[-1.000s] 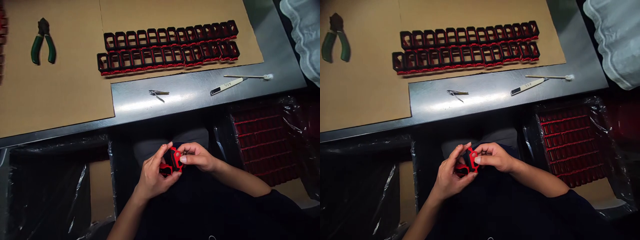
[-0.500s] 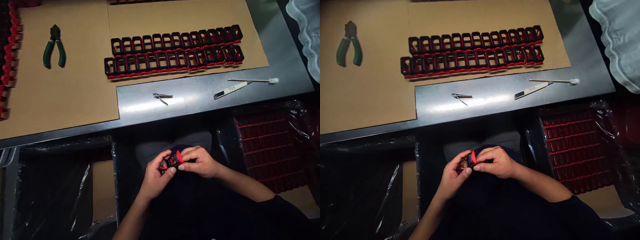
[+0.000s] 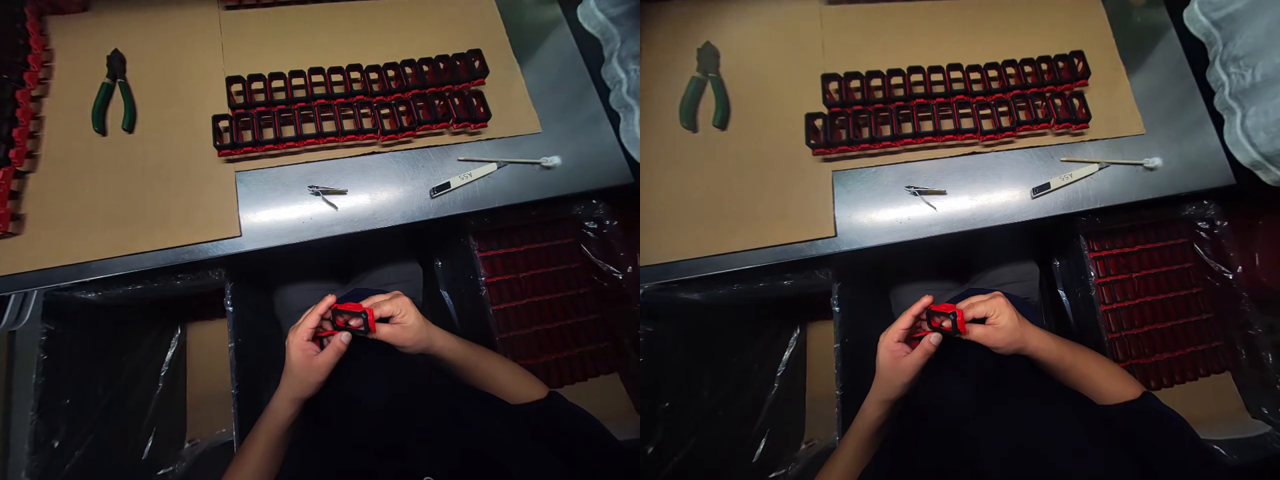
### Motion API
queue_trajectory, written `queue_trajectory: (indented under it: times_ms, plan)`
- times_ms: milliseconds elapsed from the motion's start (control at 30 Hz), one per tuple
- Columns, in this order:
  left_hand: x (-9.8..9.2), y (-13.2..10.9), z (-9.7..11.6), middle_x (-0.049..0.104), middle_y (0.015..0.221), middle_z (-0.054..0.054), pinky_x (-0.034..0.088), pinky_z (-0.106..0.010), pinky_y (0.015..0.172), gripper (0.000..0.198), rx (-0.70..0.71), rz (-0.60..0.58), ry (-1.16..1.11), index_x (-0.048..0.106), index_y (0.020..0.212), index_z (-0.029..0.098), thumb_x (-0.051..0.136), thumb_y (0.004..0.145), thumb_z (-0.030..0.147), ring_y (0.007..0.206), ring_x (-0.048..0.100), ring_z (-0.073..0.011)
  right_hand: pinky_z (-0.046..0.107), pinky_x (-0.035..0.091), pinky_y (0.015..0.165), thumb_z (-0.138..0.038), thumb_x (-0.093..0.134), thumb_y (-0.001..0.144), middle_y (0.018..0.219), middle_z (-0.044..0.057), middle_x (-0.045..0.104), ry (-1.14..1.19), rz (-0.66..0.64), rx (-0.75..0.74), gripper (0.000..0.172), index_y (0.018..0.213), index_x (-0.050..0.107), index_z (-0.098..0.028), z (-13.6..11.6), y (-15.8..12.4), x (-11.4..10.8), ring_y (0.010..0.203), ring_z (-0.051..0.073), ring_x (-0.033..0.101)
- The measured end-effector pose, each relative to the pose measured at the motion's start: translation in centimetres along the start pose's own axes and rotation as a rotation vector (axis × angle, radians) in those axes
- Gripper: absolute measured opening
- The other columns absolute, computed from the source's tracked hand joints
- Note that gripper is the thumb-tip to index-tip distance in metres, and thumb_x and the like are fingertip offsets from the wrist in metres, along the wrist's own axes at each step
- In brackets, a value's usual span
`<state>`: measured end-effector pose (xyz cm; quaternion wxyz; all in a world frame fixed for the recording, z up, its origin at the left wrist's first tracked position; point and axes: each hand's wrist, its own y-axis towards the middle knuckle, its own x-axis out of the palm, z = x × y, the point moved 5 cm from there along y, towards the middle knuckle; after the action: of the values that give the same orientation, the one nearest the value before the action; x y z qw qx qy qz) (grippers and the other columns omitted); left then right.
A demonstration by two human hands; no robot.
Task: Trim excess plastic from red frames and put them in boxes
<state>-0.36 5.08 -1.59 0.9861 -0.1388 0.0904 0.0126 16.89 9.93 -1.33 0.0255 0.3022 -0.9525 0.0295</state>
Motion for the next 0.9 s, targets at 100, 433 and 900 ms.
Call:
queue_trajectory:
  times_ms: [100,433,900]
  plan:
    - [-0.3,0.0,1.0,0.071,0.09,-0.005,0.057,-0.023,0.057,0.047,0.143,0.015,0.057,0.069,0.124,0.021,0.076,0.08,0.035,0.068,0.066,-0.014,0.03,0.062,0.083,-0.035,0.081,0.082,0.094,0.007,0.08,0.113,0.004,0.088,0.015,0.091,0.082,-0.023,0.7,0.0,0.2,0.086,0.02,0.077]
    - [-0.1,-0.7,3.0,0.068,0.084,-0.003,0.059,-0.026,0.064,0.057,0.479,-0.01,0.159,0.056,0.141,0.024,0.064,0.091,0.048,0.072,0.067,-0.0164,0.036,0.063,0.085,-0.037,0.092,0.065,0.087,0.003,0.081,0.48,0.036,0.416,0.027,0.085,0.083,-0.022,3.0,-0.5,1.2,0.081,0.021,0.077]
    - [1.7,-0.8,1.5,0.063,0.116,-0.012,0.058,-0.023,0.051,0.079,0.341,0.114,0.297,0.042,0.146,0.022,0.076,0.08,0.049,0.068,0.062,-0.0129,0.038,0.062,0.074,-0.019,0.058,0.092,0.095,0.008,0.081,-0.645,0.219,-0.31,0.025,0.1,0.081,-0.025,-1.6,-0.9,0.3,0.084,0.024,0.077]
